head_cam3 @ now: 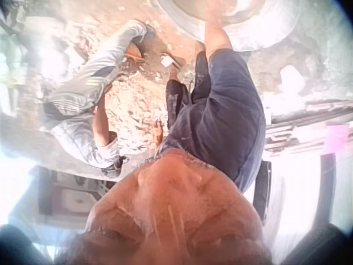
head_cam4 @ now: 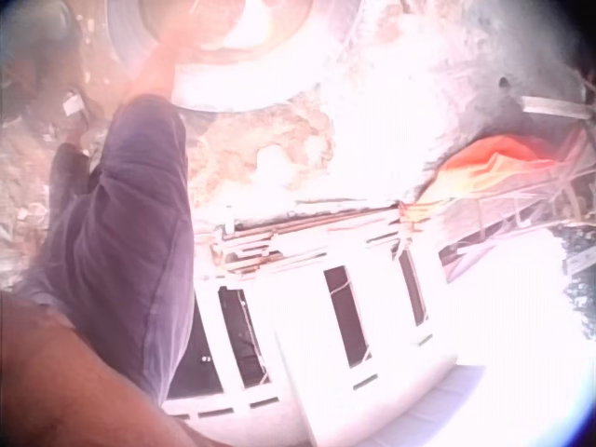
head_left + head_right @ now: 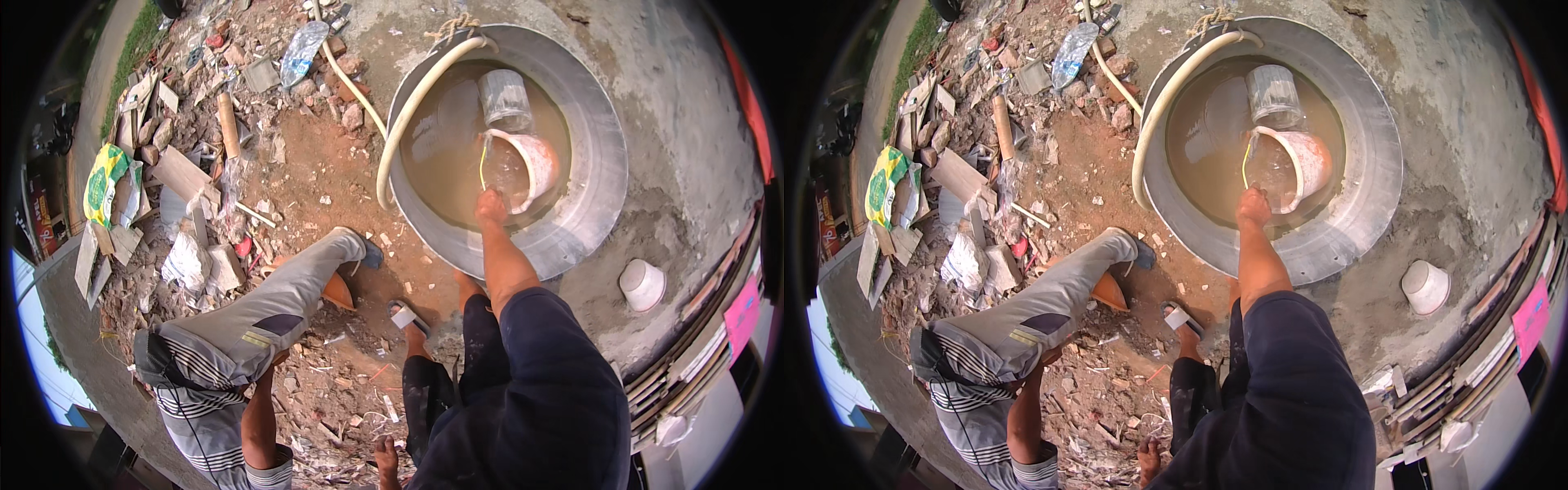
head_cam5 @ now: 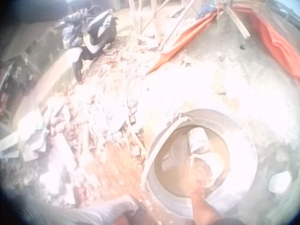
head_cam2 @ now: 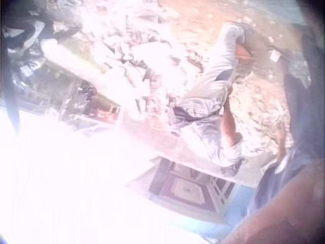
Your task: The person mixes a pile of wet cement with a hoe, then scoops it into a bucket. They carry the bucket and a smaller container into a room, pour water into the bucket, and stir the mixture with a trowel. Finally, they scoop cement from the bucket and apply it to the floor with the trowel.
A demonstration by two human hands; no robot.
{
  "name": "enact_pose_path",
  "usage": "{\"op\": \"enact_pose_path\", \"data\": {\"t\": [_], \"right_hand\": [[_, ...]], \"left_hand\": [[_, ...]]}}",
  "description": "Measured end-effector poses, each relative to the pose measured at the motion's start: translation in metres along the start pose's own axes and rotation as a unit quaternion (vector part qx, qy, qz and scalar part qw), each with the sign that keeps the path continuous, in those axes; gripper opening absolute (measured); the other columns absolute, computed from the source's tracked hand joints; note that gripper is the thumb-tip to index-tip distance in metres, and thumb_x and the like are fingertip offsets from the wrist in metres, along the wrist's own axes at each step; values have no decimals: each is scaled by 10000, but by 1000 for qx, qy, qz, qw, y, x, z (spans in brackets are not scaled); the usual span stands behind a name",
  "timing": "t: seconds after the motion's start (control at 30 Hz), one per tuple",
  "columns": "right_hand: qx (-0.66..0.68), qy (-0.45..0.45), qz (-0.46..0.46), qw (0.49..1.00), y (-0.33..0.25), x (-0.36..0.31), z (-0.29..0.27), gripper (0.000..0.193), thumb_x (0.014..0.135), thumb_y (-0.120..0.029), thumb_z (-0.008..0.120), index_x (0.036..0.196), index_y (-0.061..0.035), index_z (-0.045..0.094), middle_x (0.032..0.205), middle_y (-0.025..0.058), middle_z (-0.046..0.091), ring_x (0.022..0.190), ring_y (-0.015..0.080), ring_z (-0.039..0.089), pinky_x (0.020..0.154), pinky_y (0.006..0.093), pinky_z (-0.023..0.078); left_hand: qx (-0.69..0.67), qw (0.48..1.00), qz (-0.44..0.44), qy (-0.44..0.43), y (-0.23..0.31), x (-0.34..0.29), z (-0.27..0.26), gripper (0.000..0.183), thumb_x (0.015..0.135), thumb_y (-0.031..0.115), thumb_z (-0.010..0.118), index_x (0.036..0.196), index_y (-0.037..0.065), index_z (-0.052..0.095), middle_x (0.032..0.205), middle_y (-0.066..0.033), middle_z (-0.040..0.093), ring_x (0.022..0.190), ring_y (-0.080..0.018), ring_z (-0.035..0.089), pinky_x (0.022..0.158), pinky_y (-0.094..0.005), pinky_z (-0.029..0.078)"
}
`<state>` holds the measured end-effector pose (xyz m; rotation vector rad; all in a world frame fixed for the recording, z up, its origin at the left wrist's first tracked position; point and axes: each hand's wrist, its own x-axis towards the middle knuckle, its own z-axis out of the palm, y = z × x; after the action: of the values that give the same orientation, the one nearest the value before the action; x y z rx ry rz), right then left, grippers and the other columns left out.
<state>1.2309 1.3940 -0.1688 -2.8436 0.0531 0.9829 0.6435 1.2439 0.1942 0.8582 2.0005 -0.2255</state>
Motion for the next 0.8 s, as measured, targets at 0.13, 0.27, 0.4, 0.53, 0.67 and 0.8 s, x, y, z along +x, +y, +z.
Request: {"op": "enact_pose_path", "data": {"t": [0.13,0.27,0.4,0.53,0.67,0.8], "right_hand": [[12,-102,-55,993,-31,-39,27,322,896,-307,542,1086,-56,604,1118,194,650,1078,329,620,916,437,492],[55,-142,-44,987,-27,-49,-5,476,871,-404,542,1108,1,618,1170,237,623,1129,344,594,954,440,469],[142,-119,-62,981,10,-28,-96,564,886,-444,512,1148,44,620,1159,276,616,1132,384,580,946,439,458],[285,-133,-46,948,58,-26,-153,568,889,-496,519,993,43,665,988,252,665,987,370,635,866,434,469],[419,-105,-9,902,61,-89,-167,595,881,-546,532,888,34,661,826,205,657,794,326,646,767,418,474],[550,-22,-73,832,58,-181,-234,655,865,-600,536,891,44,656,822,183,647,702,239,635,722,413,478]], "left_hand": [[22,999,-21,19,-29,3,-28,455,935,295,585,1211,-62,535,1015,-171,640,837,-259,654,710,-352,547],[112,994,-10,-9,-34,13,-41,360,947,252,565,1096,-74,595,918,-140,650,834,-218,643,665,-315,530],[62,996,14,-55,-5,33,-45,354,940,256,566,1067,-74,596,914,-139,650,826,-218,643,700,-305,536],[60,987,126,-76,40,70,-50,386,957,267,548,1118,-83,572,949,-139,632,814,-207,638,728,-306,540],[110,973,174,-101,74,107,-65,342,962,288,540,1121,-10,595,914,-82,644,766,-176,625,653,-287,496],[249,916,271,-161,109,157,-85,380,953,290,550,1118,-49,599,1003,-158,647,836,-237,642,716,-348,530]]}}
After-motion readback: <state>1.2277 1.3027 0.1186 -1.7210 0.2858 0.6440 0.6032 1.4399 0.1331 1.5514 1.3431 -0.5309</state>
